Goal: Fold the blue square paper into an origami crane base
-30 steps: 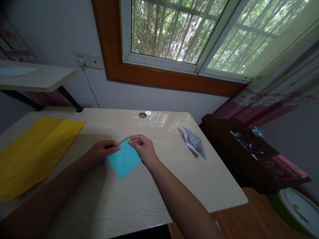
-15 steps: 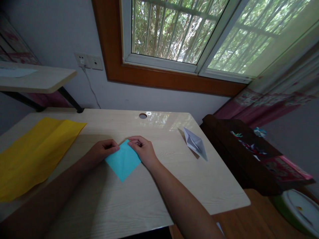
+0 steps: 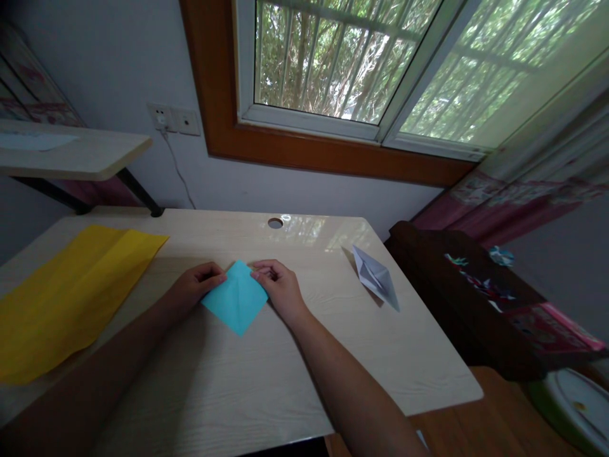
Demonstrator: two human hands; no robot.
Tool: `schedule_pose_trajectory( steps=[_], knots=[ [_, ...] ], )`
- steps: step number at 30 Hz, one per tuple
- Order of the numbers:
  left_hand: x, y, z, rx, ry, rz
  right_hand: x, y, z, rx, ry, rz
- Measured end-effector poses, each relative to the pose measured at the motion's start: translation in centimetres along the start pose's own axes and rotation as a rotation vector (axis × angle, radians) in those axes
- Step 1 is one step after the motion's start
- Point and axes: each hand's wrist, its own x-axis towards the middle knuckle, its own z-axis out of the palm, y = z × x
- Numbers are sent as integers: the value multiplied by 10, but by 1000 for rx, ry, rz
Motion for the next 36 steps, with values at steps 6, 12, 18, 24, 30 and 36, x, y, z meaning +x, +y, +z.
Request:
schedule_pose_trajectory(
  steps=[6, 12, 18, 24, 30, 36],
  knots=[
    [-1, 3, 2, -21, -42, -34, -4, -3, 3, -40, -58, -32],
    [-1, 2, 5, -33, -71, -51, -5, -3, 7, -85, -83, -46],
    [-1, 2, 6, 28, -65, -38, -5, -2, 8, -99, -118, -54],
    [0, 0, 6, 9, 17, -41, -6, -4, 7, -94, -148, -69],
    [0, -1, 6, -55, 107, -45, -5, -5, 4, -58, -84, -42],
    [-2, 1, 5, -95, 116, -57, -5, -5, 2, -45, -34, -37]
  ],
)
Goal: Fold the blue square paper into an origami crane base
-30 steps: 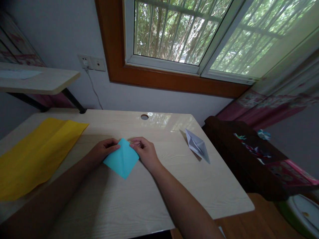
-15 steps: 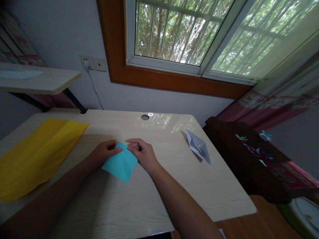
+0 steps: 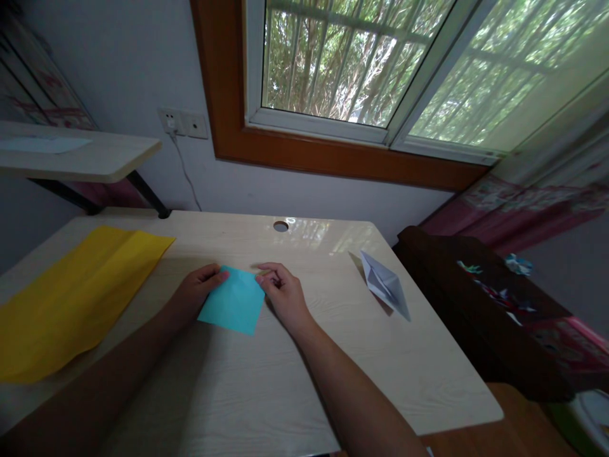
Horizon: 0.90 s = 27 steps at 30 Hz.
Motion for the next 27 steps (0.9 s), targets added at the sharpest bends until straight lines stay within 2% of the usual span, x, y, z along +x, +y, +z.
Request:
schedule_pose_trajectory(
  steps=[9, 12, 15, 17, 27],
  knots=[
    [3, -7, -1, -49, -18, 36, 2, 4, -3, 0, 70, -15],
    [4, -5, 0, -75, -107, 44, 3, 4, -4, 19, 119, -15],
    [3, -4, 1, -132, -213, -12, 4, 3, -4, 34, 157, -10],
    [2, -3, 2, -162, -244, -40, 4, 2, -3, 35, 157, -5],
    [4, -6, 2, -136, -127, -18, 4, 5, -4, 28, 115, 6]
  ],
)
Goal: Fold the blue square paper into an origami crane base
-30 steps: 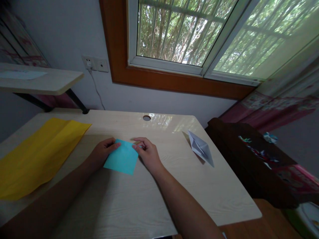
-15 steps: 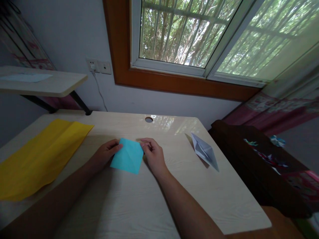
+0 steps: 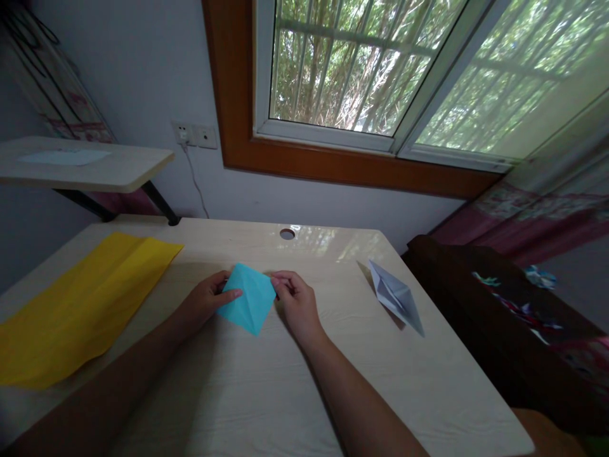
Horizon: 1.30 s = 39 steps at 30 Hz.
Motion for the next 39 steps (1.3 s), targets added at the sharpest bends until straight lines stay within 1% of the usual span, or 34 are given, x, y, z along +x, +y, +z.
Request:
schedule_pose_trajectory(
  steps=[7, 14, 17, 21, 24, 27, 30, 34, 39],
  knots=[
    [0, 2, 1, 23, 97, 30, 2, 4, -1, -39, 22, -3],
    [3, -4, -2, 85, 172, 68, 3, 2, -2, -54, 29, -2],
    [3, -5, -3, 94, 142, 58, 4, 1, -2, -53, 48, -3],
    [2, -2, -2, 22, 28, 33, 4, 0, -2, -66, 50, -3],
    [1, -1, -2, 29, -55, 19, 3, 1, -1, -62, 17, -10],
    [0, 0, -4, 96, -71, 5, 2, 2, 1, -15, -19, -3],
    [-1, 2, -4, 141, -19, 0, 2, 1, 4, 72, -57, 48],
    [-2, 5, -2, 113, 81, -14, -1, -3, 7, 181, -152, 156],
    [-3, 8, 3, 61, 154, -28, -6, -5, 10, 93, -306, 218]
  ],
)
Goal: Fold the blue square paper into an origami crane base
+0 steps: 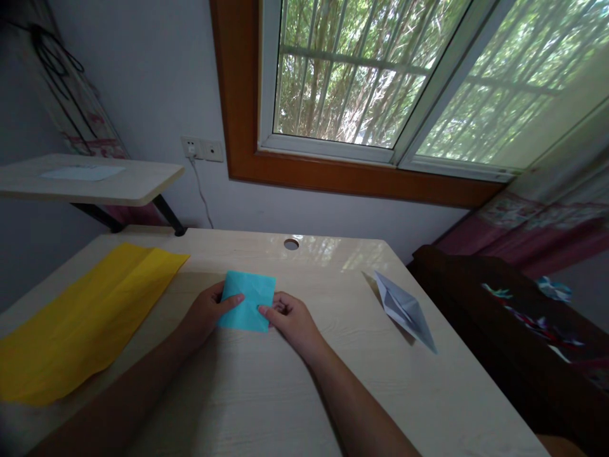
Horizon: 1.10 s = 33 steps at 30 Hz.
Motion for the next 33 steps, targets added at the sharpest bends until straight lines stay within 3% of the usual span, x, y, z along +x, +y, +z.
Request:
schedule_pose_trajectory(
  steps=[5, 9, 22, 33],
  knots=[
    [-2, 2, 4, 25, 29, 11, -1, 2, 3, -23, -91, 42],
    [-3, 0, 6, 62, 73, 43, -2, 2, 4, -67, -85, 59],
    [-4, 2, 5, -22, 68, 46, -2, 4, 0, -81, -97, 74],
    [6, -7, -4, -110, 224, 130, -3, 6, -6, -171, -183, 63]
  ],
)
